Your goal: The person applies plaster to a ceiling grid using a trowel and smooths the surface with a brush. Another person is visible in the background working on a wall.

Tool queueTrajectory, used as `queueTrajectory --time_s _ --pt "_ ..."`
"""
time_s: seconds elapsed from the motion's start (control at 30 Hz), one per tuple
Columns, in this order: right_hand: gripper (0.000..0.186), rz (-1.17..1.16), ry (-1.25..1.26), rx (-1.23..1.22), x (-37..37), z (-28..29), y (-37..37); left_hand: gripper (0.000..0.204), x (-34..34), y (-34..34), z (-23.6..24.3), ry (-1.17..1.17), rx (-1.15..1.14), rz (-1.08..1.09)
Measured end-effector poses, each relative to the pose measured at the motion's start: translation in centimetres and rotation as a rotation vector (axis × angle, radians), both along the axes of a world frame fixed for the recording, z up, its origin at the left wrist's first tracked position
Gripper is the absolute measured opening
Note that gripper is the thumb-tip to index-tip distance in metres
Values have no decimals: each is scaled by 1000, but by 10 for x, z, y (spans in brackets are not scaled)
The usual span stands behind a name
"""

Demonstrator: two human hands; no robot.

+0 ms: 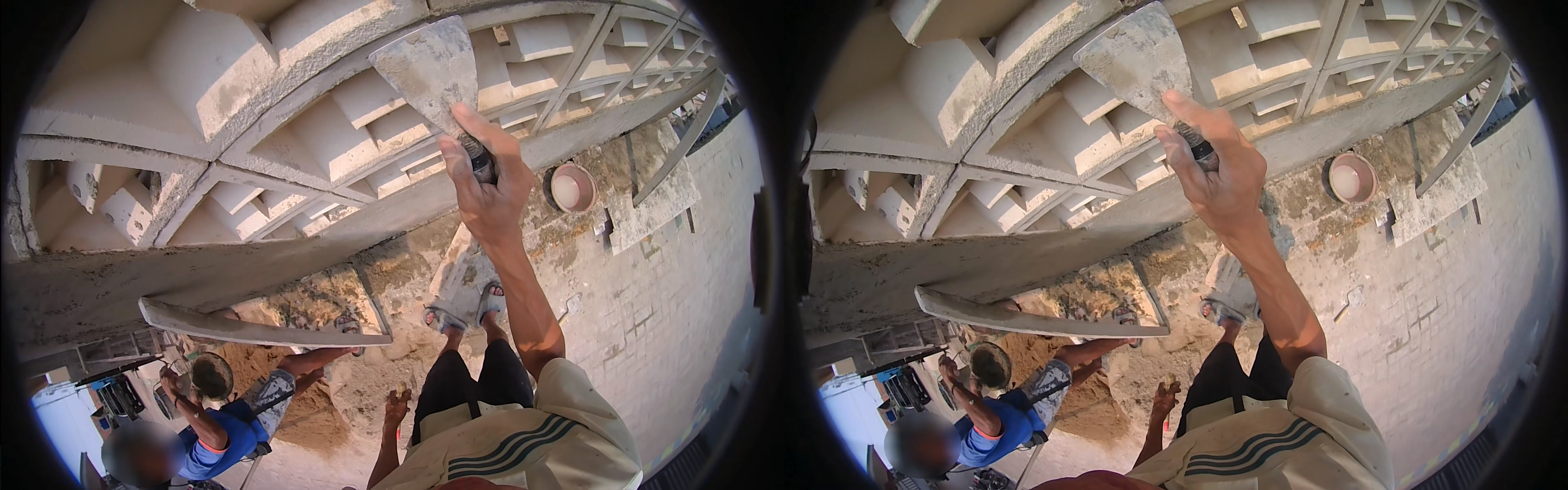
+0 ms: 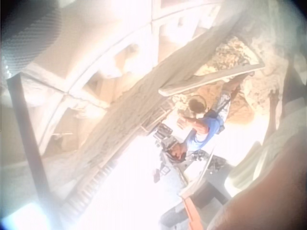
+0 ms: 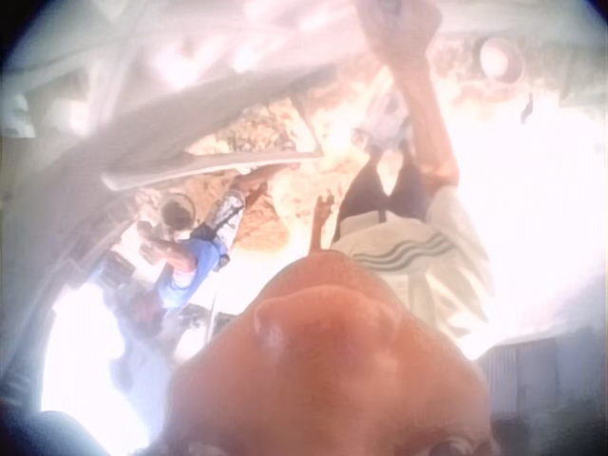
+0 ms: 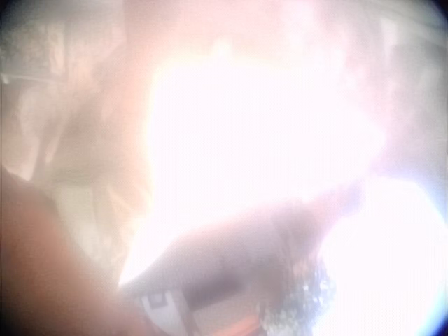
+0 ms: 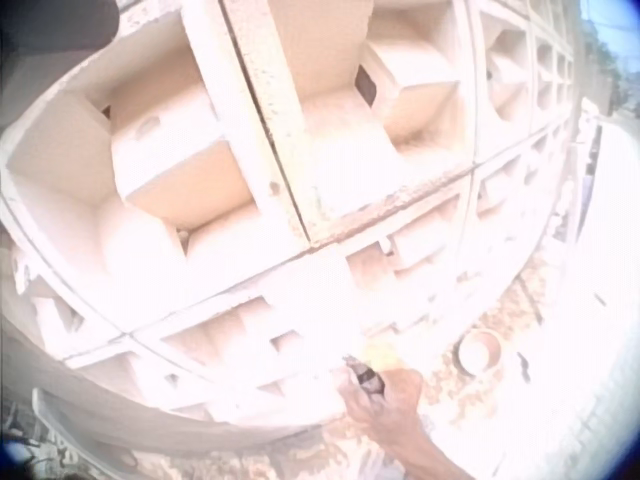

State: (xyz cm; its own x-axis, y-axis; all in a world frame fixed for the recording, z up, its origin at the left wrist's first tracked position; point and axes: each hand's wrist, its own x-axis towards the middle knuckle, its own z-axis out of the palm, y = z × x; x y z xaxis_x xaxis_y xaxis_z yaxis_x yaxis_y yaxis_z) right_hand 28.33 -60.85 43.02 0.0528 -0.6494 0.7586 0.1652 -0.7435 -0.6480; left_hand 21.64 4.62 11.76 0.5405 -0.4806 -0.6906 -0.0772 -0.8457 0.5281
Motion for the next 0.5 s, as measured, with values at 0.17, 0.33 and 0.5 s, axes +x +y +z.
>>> queueTrajectory --time_s 0.17,0.33,0.5 --pt "42 3 -60 -12 -1 2 -4 41 2 -15 1 130 131 239" --pt "40 32 -29 22 -5 3 -5 53 2 -27 10 208 200 387" --pt "40 52 -49 61 -4 -2 -2 45 -5 -17 -3 203 133 405"
